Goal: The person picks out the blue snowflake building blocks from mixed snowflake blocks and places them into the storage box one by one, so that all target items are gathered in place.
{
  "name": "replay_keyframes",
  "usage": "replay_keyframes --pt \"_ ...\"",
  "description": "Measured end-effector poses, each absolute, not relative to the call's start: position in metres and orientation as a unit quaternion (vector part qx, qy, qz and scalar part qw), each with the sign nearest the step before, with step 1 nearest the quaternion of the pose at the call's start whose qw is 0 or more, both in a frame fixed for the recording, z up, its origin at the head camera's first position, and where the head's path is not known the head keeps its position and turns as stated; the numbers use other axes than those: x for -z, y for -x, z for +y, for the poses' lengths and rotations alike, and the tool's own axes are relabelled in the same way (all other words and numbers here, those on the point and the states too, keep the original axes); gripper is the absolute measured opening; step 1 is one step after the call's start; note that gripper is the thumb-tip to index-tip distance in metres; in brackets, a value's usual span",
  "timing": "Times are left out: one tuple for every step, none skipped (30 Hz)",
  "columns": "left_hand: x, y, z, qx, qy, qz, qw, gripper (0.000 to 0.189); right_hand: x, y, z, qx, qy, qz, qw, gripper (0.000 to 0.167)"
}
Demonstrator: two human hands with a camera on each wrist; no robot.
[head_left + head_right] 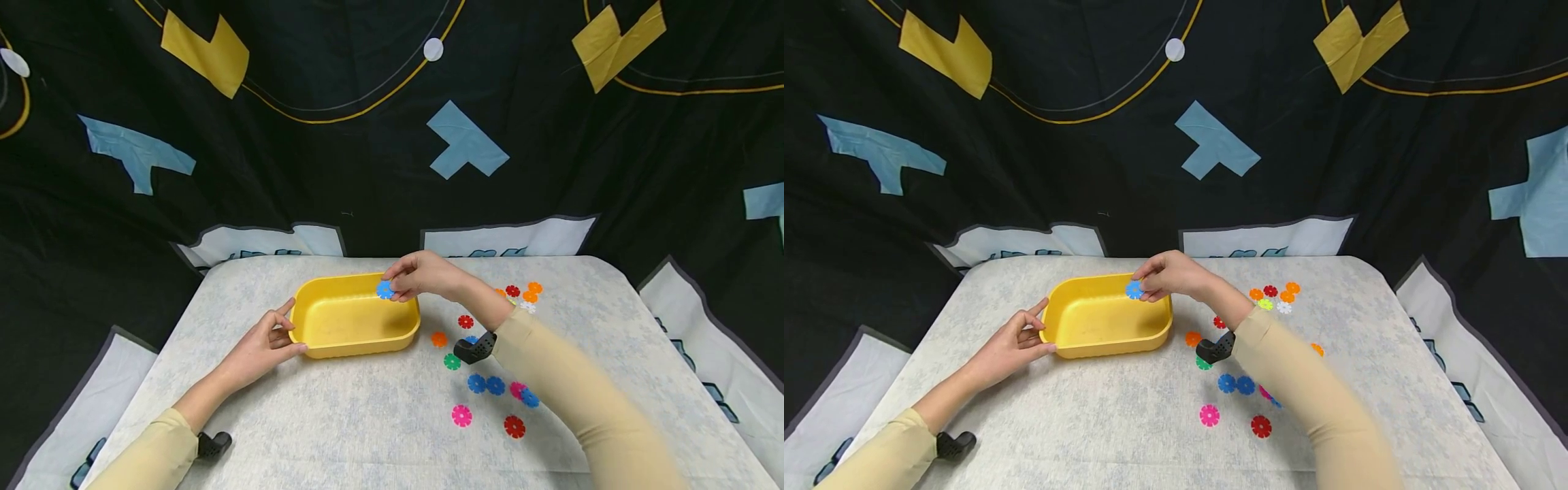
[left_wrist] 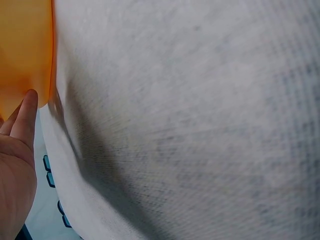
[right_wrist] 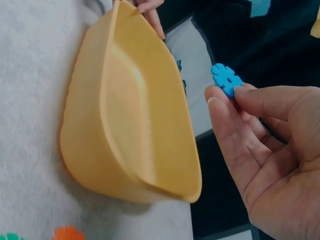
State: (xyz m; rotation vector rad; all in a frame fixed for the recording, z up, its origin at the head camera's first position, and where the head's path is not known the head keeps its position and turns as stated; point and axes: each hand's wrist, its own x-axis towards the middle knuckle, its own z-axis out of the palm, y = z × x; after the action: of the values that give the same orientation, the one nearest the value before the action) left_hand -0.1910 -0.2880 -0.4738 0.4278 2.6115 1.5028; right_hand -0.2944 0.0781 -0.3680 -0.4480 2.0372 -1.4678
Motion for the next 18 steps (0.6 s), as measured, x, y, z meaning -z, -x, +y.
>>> replay_keyframes --pt "0.474 0.191 -0.288 -0.494 -0.139 0.857 0.049 0.053 0.368 0.295 0.076 0.551 0.17 0.763 0.291 0.021" --pt "0.474 0.191 -0.287 -0.493 -0.139 0.857 0.05 0.052 0.368 0.295 0.074 0.552 0.172 0.762 0.292 0.02" --pt "0.474 0.191 -0.287 -0.494 -0.137 0.857 0.05 0.052 0.369 0.295 0.072 0.553 0.174 0.76 0.293 0.02" --pt "0.474 0.191 -0.287 -0.494 -0.136 0.857 0.051 0.052 0.369 0.296 0.07 0.553 0.176 0.76 0.293 0.02" --pt "0.475 0.191 -0.286 -0.494 -0.135 0.857 0.051 0.051 0.369 0.296 0.068 0.554 0.178 0.759 0.294 0.02" --pt "0.475 0.191 -0.286 -0.495 -0.134 0.857 0.052 0.051 0.369 0.296 0.066 0.554 0.181 0.758 0.295 0.02" --pt "0.475 0.191 -0.286 -0.495 -0.134 0.857 0.052 0.052 0.37 0.296 0.064 0.554 0.182 0.757 0.296 0.02" --pt "0.475 0.191 -0.287 -0.494 -0.135 0.857 0.053 0.052 0.37 0.296 0.063 0.556 0.183 0.755 0.297 0.02" --pt "0.475 0.191 -0.287 -0.494 -0.136 0.857 0.053 0.053 0.37 0.296 0.061 0.556 0.185 0.754 0.298 0.02" --pt "0.475 0.191 -0.287 -0.494 -0.137 0.857 0.053 0.054 0.371 0.297 0.059 0.556 0.185 0.753 0.298 0.02" --pt "0.475 0.191 -0.287 -0.494 -0.138 0.857 0.053 0.055 0.371 0.297 0.058 0.556 0.186 0.753 0.298 0.019" --pt "0.475 0.191 -0.286 -0.494 -0.138 0.857 0.054 0.055 0.371 0.297 0.056 0.556 0.187 0.753 0.297 0.019" --pt "0.475 0.191 -0.286 -0.491 -0.138 0.858 0.053 0.056 0.371 0.297 0.055 0.557 0.187 0.753 0.297 0.019" --pt "0.475 0.191 -0.286 -0.491 -0.138 0.858 0.053 0.056 0.371 0.298 0.053 0.556 0.187 0.753 0.296 0.018" --pt "0.475 0.191 -0.286 -0.489 -0.139 0.86 0.051 0.055 0.371 0.298 0.052 0.556 0.188 0.754 0.295 0.018" --pt "0.475 0.191 -0.286 -0.489 -0.139 0.86 0.05 0.055 0.371 0.298 0.05 0.555 0.188 0.755 0.295 0.018" --pt "0.475 0.191 -0.286 -0.487 -0.139 0.861 0.049 0.054 0.371 0.298 0.048 0.555 0.189 0.755 0.295 0.017" --pt "0.475 0.19 -0.287 -0.487 -0.139 0.861 0.048 0.054 0.371 0.298 0.046 0.554 0.191 0.754 0.296 0.017"
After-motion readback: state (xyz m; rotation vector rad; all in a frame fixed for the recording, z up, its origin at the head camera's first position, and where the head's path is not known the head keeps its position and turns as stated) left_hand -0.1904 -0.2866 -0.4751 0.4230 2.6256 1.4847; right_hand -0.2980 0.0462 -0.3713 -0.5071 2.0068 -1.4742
